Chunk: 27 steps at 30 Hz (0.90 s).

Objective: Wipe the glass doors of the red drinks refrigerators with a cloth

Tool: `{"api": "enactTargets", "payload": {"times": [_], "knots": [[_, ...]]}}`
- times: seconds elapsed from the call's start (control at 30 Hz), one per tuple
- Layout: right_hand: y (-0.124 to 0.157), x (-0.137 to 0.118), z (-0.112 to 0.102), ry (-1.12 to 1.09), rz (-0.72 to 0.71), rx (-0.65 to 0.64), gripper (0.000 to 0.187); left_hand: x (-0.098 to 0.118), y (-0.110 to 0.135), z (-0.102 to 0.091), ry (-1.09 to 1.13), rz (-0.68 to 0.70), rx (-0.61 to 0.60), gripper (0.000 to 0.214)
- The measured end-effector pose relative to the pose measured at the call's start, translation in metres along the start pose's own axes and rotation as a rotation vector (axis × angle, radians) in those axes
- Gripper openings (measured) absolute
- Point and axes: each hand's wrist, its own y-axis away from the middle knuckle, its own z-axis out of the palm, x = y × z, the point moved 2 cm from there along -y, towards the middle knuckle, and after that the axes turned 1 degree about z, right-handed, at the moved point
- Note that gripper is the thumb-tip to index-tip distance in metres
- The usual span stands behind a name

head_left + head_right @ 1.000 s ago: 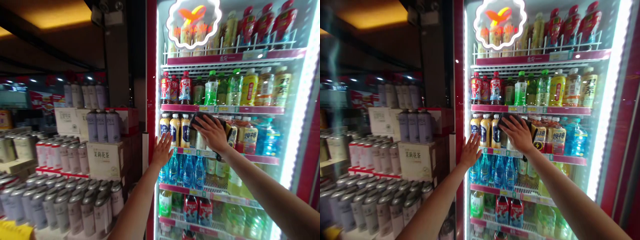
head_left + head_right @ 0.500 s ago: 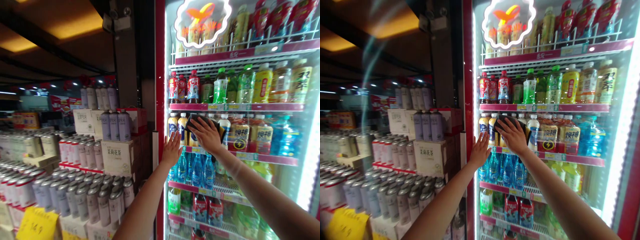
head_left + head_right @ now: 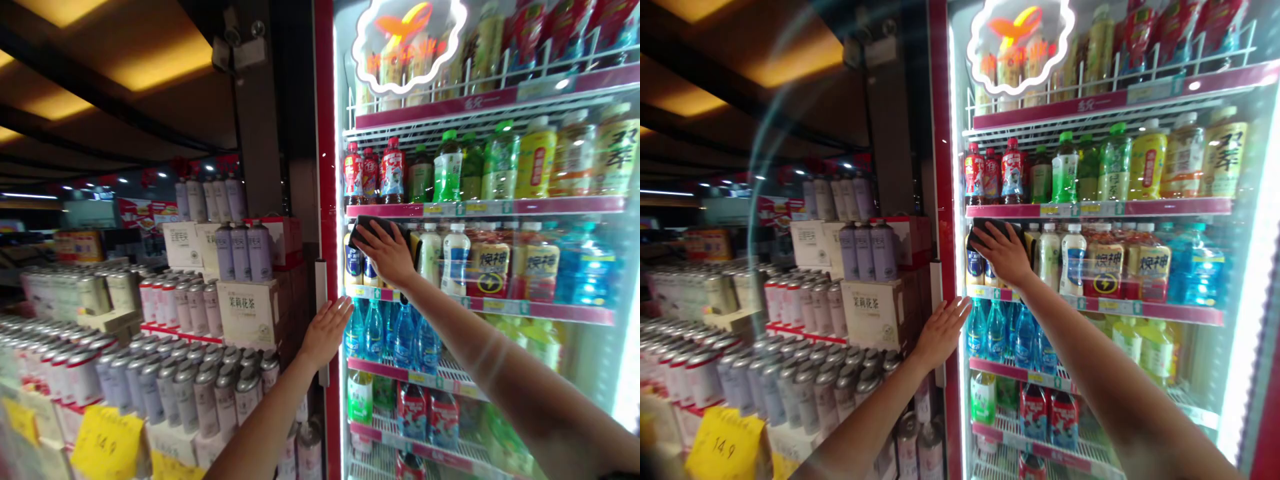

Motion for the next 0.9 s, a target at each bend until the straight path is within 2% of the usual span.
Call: {"api": "enactTargets", "payload": {"times": [0.07,0.1,0.2,0.27,0.3,0.47,0.53,0.67,0.73,0.83,0.9], "knots": [[-0.004,-0.014,0.009,0.003,0.052,0.033,0.056,-0.004,0.007,0.002,-0.030,0.025,0.000,0.065],[-0.003,-0.023,0.015,-0.009,0.004,0.026,0.055,-0.006,0.010,0.003,-0.039,0.054,-0.004,0.063],[0.002,-0.045,0.030,-0.067,-0.294,-0.046,0.049,-0.010,0.018,0.006,-0.036,0.141,-0.036,0.066],[-0.003,-0.047,0.032,-0.083,-0.404,-0.082,0.045,-0.011,0.021,0.008,-0.029,0.167,-0.058,0.069],[-0.011,-0.044,0.032,-0.079,-0.391,-0.087,0.045,-0.012,0.022,0.009,-0.032,0.172,-0.063,0.069],[-0.047,-0.036,0.027,-0.050,-0.106,-0.035,0.053,-0.011,0.024,0.013,-0.041,0.161,-0.071,0.063],[-0.046,-0.044,0.031,-0.062,-0.154,-0.044,0.049,-0.011,0.024,0.014,-0.040,0.142,-0.093,0.062],[-0.041,-0.053,0.038,-0.077,-0.386,-0.108,0.038,-0.009,0.023,0.011,0.026,0.134,-0.158,0.062],[-0.051,-0.048,0.036,-0.060,-0.343,-0.104,0.041,-0.007,0.021,0.011,0.081,0.135,-0.189,0.059],[-0.073,-0.041,0.032,-0.035,-0.161,-0.050,0.049,-0.002,0.018,0.012,0.105,0.107,-0.214,0.041],[-0.078,-0.043,0.031,-0.032,-0.104,-0.028,0.051,-0.001,0.016,0.012,0.110,0.078,-0.229,0.040]]}}
